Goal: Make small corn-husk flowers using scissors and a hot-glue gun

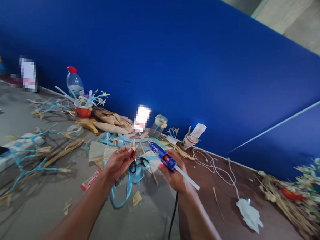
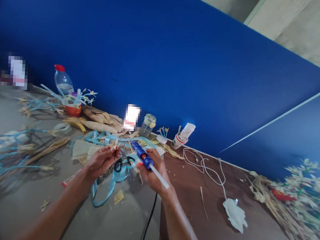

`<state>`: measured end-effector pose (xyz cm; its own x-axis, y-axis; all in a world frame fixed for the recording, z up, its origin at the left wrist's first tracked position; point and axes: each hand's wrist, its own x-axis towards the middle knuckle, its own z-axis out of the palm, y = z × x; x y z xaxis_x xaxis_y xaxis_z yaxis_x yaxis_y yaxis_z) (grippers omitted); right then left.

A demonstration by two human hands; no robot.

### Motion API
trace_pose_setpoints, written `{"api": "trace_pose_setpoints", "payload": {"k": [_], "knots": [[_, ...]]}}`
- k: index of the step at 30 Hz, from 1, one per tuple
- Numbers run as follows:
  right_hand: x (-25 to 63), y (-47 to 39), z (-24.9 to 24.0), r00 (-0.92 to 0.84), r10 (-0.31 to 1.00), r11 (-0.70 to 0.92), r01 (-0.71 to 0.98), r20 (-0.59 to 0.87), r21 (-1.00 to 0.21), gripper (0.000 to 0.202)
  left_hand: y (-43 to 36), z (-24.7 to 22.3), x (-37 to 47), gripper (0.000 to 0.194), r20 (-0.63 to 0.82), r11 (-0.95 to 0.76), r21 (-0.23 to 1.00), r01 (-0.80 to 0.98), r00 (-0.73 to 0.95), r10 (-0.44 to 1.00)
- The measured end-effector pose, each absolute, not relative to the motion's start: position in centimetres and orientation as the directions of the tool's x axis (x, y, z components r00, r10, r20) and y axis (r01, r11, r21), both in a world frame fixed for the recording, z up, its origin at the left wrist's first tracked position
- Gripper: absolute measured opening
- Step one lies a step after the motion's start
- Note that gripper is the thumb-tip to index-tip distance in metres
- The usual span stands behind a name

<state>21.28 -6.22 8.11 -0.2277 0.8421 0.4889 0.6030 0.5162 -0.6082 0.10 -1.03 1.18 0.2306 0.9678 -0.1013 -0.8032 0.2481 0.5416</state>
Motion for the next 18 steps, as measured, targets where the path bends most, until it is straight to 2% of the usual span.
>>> {"api": "trace_pose_setpoints", "payload": {"k": [4, 8, 12, 18], "knots": [[21.9, -6.3, 6.7, -0.193, 0.853, 0.467, 0.698, 0.485, -0.543, 0.016, -0.9, 1.1, 0.0, 0.014, -0.125, 0.258, 0.522, -0.813, 0.226, 0.966], [22.2, -7.2, 4.4, -0.281, 0.907, 0.396, 0.822, 0.312, -0.410, 0.020, -0.9, 0.9, 0.1, 0.014, -0.126, 0.248, 0.528, -0.812, 0.214, 0.969], [22.4, -8.0, 3.2, -0.297, 0.939, 0.337, 0.900, 0.175, -0.278, 0.029, -1.0, 1.0, 0.1, 0.013, -0.111, 0.244, 0.540, -0.805, 0.219, 0.969], [22.2, -7.8, 2.5, -0.312, 0.940, 0.336, 0.914, 0.136, -0.228, 0.030, -1.0, 1.1, 0.1, 0.014, -0.101, 0.260, 0.555, -0.790, 0.246, 0.964]]}}
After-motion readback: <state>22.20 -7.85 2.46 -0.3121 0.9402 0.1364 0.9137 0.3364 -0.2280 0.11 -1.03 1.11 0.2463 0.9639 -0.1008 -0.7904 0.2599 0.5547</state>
